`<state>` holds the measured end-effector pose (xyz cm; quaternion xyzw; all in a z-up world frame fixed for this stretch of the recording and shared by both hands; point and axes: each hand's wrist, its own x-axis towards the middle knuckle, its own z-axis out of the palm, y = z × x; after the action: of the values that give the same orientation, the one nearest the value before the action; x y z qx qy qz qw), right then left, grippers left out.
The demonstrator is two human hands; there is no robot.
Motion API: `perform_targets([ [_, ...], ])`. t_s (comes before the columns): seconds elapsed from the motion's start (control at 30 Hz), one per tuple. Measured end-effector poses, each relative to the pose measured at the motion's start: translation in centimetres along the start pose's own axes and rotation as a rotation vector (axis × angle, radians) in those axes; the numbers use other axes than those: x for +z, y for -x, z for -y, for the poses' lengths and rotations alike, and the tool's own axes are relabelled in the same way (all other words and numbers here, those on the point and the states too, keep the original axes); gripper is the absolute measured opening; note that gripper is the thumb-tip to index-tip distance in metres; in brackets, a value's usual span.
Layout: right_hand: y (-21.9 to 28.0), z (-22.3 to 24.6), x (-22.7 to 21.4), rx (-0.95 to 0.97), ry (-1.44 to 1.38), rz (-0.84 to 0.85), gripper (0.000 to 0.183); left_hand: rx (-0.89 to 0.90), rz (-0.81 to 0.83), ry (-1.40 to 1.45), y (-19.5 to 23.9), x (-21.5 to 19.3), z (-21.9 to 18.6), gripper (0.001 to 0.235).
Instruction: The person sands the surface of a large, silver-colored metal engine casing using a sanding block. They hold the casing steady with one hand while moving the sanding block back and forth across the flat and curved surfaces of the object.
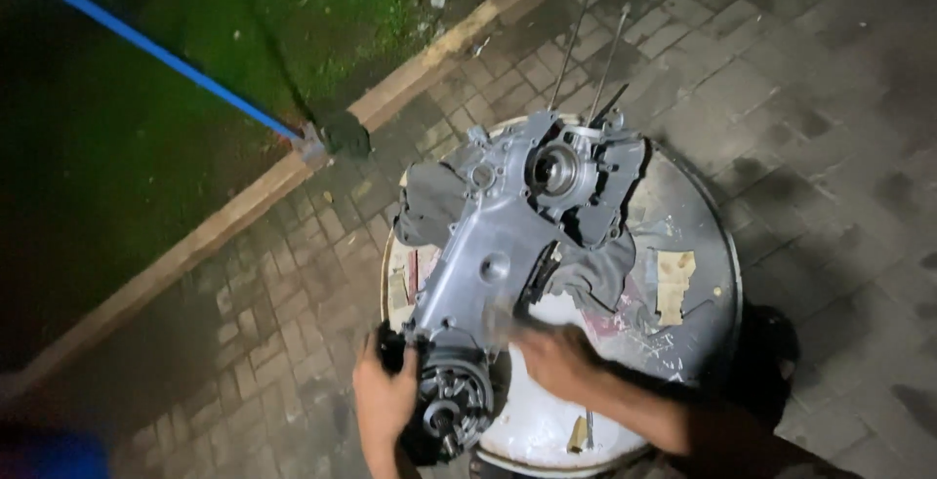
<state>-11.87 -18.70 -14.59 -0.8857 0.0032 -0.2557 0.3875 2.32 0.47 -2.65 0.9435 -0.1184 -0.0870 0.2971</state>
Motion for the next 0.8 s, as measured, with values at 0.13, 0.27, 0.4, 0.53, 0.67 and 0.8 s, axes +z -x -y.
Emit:
perform_targets([
  [0.13,-2.7,-4.1,-2.8,0.045,0.149,0.035,0.079,0.056,-0.004,0.054,-0.5,0.1,1.0,0.053],
  [0.27,-0.7,-5.7,0.5,0.275,0.384,-0.015,0.085,0.033,0.005,0.041,0.3,0.1,1.2,0.051],
  [0.4,-1.5,-3.9,-1.6,0.102,0.257,0.016,0.071,-0.031,0.028,0.061,-0.4,0.2,1.3,0.053],
  [0.53,-2.4,-7.2,-1.6,0.414,0.605,0.226,0.089,0.072,-0.004,0.045,-0.2,0.3,2.2,0.054],
  [0.67,-4.4,-6.8,-0.2,0.316,0.578,-0.117,0.084,0.098,-0.022,0.038,-0.6,0.1,1.2,0.053],
  [0.8,-7.0,-5.8,-1.2,0.461,0.477,0.075,0.085,0.043,0.009,0.054,0.3,-0.4,0.1,0.054],
])
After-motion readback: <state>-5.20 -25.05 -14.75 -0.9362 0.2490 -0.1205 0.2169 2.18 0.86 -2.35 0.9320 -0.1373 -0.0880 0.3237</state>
